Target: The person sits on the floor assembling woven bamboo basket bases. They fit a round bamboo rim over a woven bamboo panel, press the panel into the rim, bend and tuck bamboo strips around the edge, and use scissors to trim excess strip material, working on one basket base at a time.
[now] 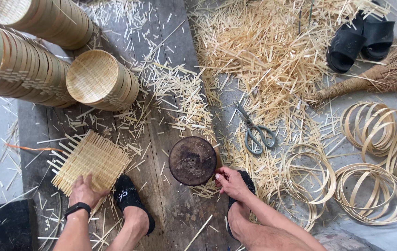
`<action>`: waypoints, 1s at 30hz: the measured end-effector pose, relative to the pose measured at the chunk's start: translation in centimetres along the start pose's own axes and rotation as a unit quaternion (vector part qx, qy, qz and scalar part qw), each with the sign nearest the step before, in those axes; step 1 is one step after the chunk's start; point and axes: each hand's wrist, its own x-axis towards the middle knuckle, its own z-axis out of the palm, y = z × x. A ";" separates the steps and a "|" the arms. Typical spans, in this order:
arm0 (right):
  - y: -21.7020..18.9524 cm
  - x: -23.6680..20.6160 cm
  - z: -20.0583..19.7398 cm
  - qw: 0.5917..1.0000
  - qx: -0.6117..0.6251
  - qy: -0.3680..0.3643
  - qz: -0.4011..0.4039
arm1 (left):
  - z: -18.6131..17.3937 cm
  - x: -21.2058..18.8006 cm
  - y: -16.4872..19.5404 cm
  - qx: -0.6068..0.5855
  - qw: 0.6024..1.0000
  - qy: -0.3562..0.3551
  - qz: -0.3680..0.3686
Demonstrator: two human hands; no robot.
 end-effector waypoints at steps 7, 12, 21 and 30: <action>-0.2 -0.4 0.1 1.000 -0.010 -0.002 -0.006 | -0.2 0.3 0.1 -0.068 0.992 -0.079 -0.067; 0.3 -0.3 0.2 1.000 0.011 0.002 -0.018 | -0.1 0.1 0.2 0.000 0.999 -0.024 -0.029; 0.3 -0.6 0.0 1.000 0.006 -0.006 -0.022 | -0.6 0.6 -0.1 -0.010 0.994 -0.104 -0.009; 0.0 -0.3 0.0 1.000 -0.013 0.002 -0.014 | -2.4 -1.2 -3.2 -0.024 0.987 0.162 -0.012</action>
